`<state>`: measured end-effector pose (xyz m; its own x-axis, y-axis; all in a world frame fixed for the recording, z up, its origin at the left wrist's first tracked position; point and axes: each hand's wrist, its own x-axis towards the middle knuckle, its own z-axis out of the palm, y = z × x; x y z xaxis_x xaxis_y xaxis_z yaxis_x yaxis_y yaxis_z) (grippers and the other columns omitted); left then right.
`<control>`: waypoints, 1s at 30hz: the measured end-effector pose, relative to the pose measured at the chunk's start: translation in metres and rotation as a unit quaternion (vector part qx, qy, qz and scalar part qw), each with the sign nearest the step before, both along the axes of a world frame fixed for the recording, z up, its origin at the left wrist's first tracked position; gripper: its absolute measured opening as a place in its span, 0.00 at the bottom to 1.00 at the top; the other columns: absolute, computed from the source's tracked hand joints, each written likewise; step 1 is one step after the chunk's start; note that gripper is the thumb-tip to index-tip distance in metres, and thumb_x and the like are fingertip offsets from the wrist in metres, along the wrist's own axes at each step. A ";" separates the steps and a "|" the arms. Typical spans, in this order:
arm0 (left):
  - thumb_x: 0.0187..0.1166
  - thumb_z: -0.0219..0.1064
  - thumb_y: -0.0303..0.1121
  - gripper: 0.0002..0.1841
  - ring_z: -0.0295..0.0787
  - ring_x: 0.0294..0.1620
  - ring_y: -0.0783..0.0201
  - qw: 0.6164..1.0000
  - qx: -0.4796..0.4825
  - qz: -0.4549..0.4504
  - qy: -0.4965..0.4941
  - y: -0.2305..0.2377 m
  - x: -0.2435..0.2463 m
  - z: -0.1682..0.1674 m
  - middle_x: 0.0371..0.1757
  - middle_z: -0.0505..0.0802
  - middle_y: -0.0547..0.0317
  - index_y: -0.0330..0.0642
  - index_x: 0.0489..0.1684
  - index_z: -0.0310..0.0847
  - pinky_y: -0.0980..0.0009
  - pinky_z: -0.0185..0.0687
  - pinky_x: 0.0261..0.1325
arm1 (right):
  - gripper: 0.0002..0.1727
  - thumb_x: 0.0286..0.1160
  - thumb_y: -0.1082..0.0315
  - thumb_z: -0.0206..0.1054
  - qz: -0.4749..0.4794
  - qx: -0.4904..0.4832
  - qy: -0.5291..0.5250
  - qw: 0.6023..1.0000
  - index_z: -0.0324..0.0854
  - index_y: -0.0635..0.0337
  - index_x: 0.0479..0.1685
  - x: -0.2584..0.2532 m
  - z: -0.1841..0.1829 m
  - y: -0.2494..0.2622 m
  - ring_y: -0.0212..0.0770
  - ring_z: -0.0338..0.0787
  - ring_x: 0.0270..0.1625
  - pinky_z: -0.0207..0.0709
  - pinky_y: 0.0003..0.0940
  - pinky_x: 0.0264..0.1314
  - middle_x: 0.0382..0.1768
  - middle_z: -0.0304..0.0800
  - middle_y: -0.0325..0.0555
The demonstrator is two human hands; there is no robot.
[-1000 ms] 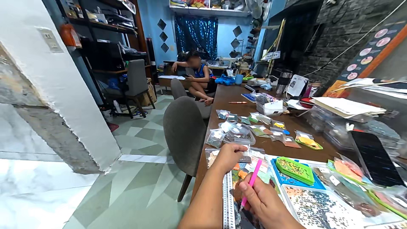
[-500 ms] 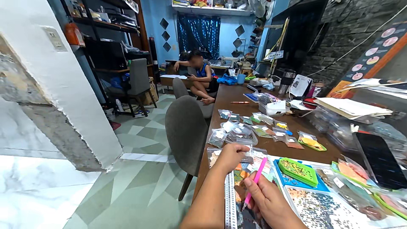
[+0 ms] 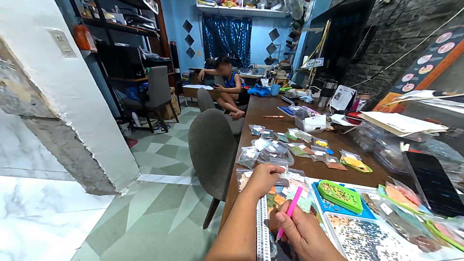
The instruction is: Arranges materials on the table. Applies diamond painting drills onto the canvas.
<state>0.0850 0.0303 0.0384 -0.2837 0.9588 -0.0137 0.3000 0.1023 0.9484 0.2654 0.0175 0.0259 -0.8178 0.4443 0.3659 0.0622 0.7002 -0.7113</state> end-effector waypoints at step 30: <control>0.84 0.60 0.24 0.14 0.85 0.62 0.62 1.000 -0.013 -0.005 0.013 0.000 -0.001 0.001 0.62 0.89 0.50 0.38 0.59 0.89 0.64 0.78 0.68 | 0.15 0.93 0.59 0.52 -0.037 -0.121 -0.029 0.992 0.72 0.63 0.43 0.003 0.012 -0.005 0.26 0.82 0.22 0.78 0.24 0.28 0.23 0.82 0.38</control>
